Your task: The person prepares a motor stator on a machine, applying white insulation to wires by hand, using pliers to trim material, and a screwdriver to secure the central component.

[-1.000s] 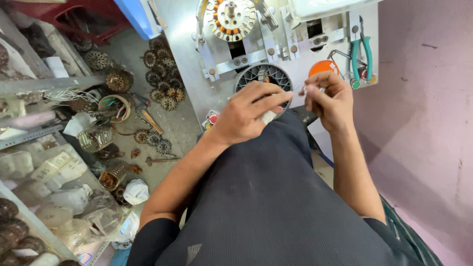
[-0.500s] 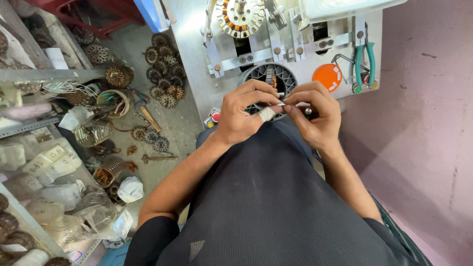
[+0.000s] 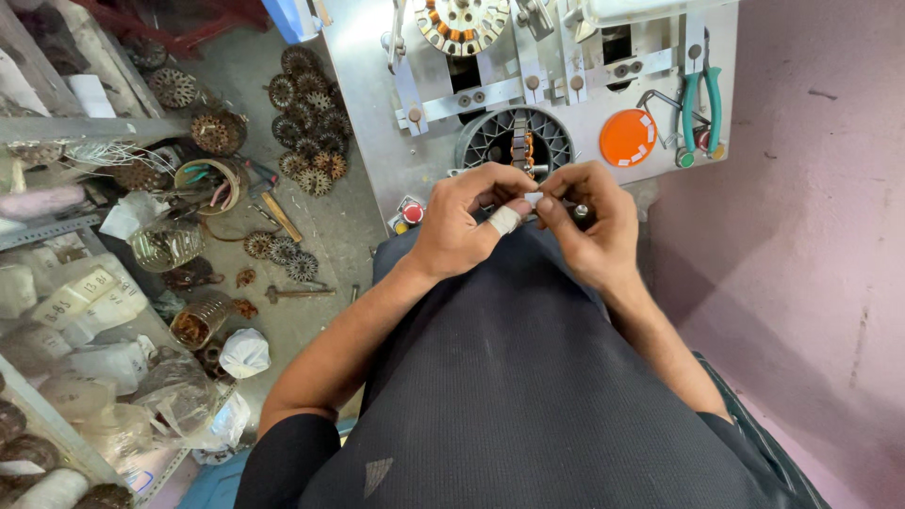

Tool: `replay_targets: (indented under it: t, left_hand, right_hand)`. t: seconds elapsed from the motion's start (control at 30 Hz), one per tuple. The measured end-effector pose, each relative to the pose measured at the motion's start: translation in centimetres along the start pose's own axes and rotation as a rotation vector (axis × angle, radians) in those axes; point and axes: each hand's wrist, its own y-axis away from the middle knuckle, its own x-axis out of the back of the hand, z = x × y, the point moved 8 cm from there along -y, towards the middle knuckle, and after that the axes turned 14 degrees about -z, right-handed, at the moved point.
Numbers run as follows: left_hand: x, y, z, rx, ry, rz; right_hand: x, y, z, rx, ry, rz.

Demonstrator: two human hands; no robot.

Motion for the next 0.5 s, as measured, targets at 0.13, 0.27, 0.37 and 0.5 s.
replay_targets:
  t: [0.13, 0.27, 0.37, 0.5]
  left_hand:
    - [0.1, 0.4, 0.6, -0.07, 0.027, -0.025]
    - [0.6, 1.0, 2.1, -0.202, -0.28, 0.072]
    - [0.4, 1.1, 1.9, -0.182, -0.317, 0.131]
    - [0.3, 1.2, 1.3, -0.138, -0.339, 0.158]
  right_hand:
    - [0.5, 0.1, -0.5, 0.022, -0.086, -0.042]
    - [0.2, 0.1, -1.4, 0.049, -0.03, -0.05]
    - [0.1, 0.2, -1.9, 0.061, 0.12, 0.038]
    - [-0.6, 0.1, -2.4, 0.126, 0.228, 0.091]
